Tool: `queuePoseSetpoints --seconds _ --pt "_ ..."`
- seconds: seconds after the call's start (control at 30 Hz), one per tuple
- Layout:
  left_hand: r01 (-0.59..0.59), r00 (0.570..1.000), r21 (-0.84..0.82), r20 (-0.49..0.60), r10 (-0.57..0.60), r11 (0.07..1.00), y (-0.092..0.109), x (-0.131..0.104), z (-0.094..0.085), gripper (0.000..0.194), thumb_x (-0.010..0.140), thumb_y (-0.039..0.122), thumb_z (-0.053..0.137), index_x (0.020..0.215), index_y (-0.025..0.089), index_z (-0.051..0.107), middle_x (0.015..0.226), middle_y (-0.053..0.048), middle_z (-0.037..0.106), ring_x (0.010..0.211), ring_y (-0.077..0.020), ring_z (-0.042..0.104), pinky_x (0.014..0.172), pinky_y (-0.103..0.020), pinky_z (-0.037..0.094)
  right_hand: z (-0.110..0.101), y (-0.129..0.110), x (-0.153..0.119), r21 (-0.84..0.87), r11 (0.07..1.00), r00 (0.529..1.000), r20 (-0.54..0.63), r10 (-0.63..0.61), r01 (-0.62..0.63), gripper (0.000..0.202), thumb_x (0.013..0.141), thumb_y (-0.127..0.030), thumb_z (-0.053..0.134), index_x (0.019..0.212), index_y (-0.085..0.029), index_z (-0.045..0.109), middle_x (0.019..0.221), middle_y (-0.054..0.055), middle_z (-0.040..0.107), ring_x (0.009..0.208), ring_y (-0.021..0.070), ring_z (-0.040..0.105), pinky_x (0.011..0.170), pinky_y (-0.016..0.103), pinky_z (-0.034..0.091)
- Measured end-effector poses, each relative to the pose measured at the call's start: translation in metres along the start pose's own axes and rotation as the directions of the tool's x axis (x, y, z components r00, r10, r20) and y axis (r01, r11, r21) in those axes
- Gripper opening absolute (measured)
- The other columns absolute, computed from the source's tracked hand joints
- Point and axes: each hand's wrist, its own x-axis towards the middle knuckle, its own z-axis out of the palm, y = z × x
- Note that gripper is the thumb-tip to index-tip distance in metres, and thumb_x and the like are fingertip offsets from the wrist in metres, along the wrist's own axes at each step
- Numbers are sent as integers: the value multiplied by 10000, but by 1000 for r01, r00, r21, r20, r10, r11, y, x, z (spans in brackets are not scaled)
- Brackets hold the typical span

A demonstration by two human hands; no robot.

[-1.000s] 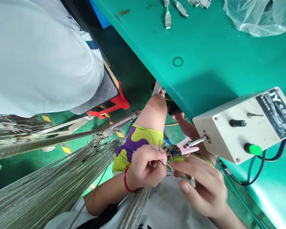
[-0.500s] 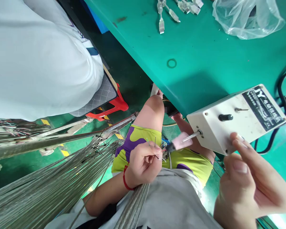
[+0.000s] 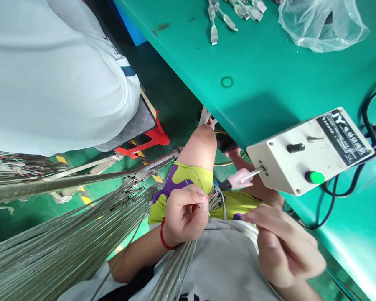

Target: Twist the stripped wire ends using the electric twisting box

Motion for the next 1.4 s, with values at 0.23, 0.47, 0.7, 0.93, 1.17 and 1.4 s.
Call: queuePoseSetpoints --seconds 0.23,0.47,0.7,0.93,1.17,1.4 --pt "-37 998 69 48 34 997 2 3 2 169 1123 126 683 1244 243 675 773 83 510 569 -88 509 575 -188 553 35 -9 38 212 923 944 141 297 -322 165 1103 -434 859 1078 -283 922 795 20 805 602 171 605 565 297 512" --pt "-32 998 54 63 29 998 0 5 0 240 1094 78 694 1275 235 685 786 73 565 593 -99 568 615 -200 586 34 7 56 540 745 920 224 322 -392 398 1103 -612 836 1333 -297 917 903 52 826 673 197 586 637 338 490" --pt "10 998 58 60 -13 998 -2 4 -1 288 1069 65 725 1286 250 689 783 74 577 596 -99 550 625 -203 569 50 8 78 714 516 881 379 283 -473 385 1066 -634 855 1282 -315 855 439 -107 451 404 155 261 476 317 343" --pt "-5 999 40 54 3 999 -5 6 2 328 1073 60 725 1345 239 689 813 57 631 624 -106 597 626 -212 552 69 27 76 685 616 914 210 346 -390 634 836 -922 937 991 -320 817 374 -144 310 380 147 159 446 363 266" --pt "-5 995 118 95 -6 993 -6 9 1 324 1053 38 707 1296 252 685 796 58 623 603 -103 568 630 -214 566 80 27 77 701 657 942 63 329 -276 552 855 -881 956 919 -349 825 388 -102 347 462 205 250 559 409 320" --pt "10 995 118 96 -21 993 -6 7 2 313 1062 53 699 1297 259 697 792 40 664 608 -113 599 625 -212 575 80 31 74 702 673 957 38 288 -230 470 917 -832 941 970 -368 894 393 -101 380 443 196 304 594 420 437"
